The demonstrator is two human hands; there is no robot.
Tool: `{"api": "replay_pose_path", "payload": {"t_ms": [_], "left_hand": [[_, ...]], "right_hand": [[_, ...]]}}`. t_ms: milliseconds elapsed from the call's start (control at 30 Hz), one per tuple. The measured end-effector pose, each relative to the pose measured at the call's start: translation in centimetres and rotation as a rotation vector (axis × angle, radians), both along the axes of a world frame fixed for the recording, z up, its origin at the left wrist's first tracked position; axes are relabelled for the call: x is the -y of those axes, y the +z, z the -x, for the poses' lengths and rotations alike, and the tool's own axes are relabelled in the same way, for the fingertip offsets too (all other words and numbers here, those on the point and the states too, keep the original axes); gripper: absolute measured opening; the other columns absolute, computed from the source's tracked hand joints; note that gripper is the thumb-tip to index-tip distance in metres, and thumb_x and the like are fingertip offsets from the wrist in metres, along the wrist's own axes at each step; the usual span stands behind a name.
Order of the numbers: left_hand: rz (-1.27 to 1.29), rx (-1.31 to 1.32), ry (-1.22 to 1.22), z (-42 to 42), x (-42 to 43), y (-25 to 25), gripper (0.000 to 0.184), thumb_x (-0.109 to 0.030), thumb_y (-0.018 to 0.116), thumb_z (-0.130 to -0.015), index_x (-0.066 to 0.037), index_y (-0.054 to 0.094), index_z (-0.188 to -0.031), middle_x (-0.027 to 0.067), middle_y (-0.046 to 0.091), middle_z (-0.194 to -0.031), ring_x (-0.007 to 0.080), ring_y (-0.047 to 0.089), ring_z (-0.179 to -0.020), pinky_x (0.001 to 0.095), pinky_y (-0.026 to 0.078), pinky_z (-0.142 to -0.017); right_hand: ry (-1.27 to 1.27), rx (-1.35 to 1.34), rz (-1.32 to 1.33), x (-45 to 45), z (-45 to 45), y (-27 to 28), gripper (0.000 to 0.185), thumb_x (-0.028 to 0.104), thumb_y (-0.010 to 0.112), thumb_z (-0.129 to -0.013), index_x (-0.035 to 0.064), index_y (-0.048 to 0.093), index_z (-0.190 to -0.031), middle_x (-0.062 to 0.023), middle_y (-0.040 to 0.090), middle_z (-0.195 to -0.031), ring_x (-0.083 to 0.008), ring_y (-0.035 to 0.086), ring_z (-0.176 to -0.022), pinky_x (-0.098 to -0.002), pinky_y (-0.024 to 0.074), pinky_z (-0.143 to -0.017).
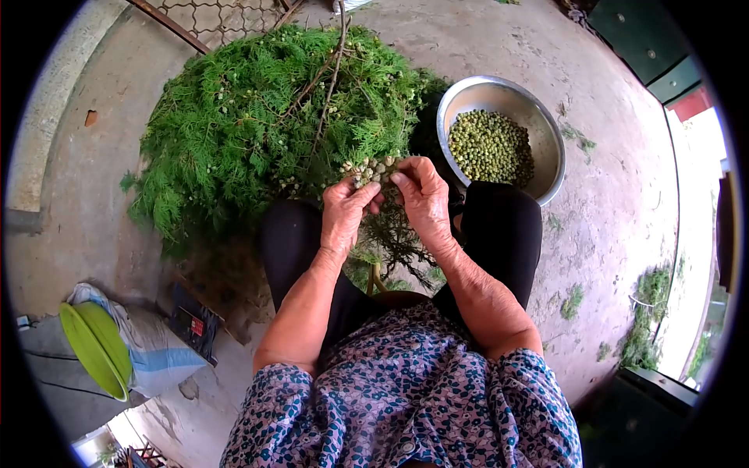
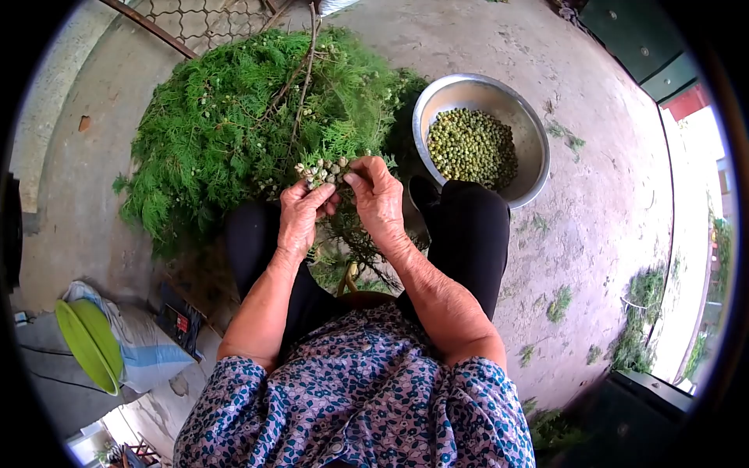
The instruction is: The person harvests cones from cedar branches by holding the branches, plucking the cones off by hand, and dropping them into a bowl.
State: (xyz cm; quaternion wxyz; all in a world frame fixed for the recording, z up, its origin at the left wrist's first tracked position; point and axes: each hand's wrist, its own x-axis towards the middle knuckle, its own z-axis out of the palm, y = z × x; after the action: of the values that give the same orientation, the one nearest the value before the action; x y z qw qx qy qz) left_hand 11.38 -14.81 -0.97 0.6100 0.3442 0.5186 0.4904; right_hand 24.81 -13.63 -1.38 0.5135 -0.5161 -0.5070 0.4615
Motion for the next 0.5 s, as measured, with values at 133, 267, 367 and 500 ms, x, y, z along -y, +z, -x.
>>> {"api": "replay_pose_path", "payload": {"t_ms": [133,267,367,500], "left_hand": [[0.000,0.015,-0.023,0.1,0.0,-0.3,0.008,-0.013,0.063,-0.079,-0.005,0.061,-0.080,0.0028,0.060,-0.066,0.0076,0.051,-0.052,0.0198,0.040,-0.049],[0.009,0.044,-0.047,-0.4,0.1,-0.1,0.006,-0.011,0.062,-0.079,-0.005,0.061,-0.079,0.0026,0.060,-0.065,0.0069,0.050,-0.049,0.0183,0.039,-0.046],[0.001,0.051,-0.060,-0.3,0.1,-0.5,0.005,-0.008,0.060,-0.080,-0.003,0.061,-0.081,0.0027,0.059,-0.064,0.0062,0.049,-0.049,0.0181,0.039,-0.046],[0.041,0.040,-0.054,0.7,0.4,-0.1,0.005,-0.006,0.059,-0.081,-0.002,0.061,-0.081,0.0025,0.058,-0.064,0.0056,0.048,-0.050,0.0178,0.038,-0.046]], "right_hand": [[-0.077,0.132,-0.067,-0.4,-0.2,-0.9,0.008,0.000,0.059,-0.079,0.0034,0.057,-0.086,0.0008,0.056,-0.069,-0.0045,0.047,-0.060,-0.0198,0.0417,-0.053],[-0.211,0.337,-0.310,-0.6,-0.1,-0.8,0.012,-0.003,0.059,-0.076,0.0024,0.058,-0.086,-0.0052,0.059,-0.070,-0.0106,0.052,-0.060,-0.0236,0.0441,-0.056],[-0.323,0.431,-0.297,-1.1,-0.4,-1.6,0.011,-0.003,0.059,-0.076,0.0026,0.058,-0.085,-0.0061,0.060,-0.071,-0.0134,0.054,-0.060,-0.0244,0.0440,-0.055],[-0.316,0.186,0.047,-2.9,-3.2,-0.2,0.005,0.004,0.054,-0.081,0.0011,0.057,-0.084,-0.0056,0.059,-0.069,-0.0134,0.057,-0.064,-0.0243,0.0445,-0.058]]}}
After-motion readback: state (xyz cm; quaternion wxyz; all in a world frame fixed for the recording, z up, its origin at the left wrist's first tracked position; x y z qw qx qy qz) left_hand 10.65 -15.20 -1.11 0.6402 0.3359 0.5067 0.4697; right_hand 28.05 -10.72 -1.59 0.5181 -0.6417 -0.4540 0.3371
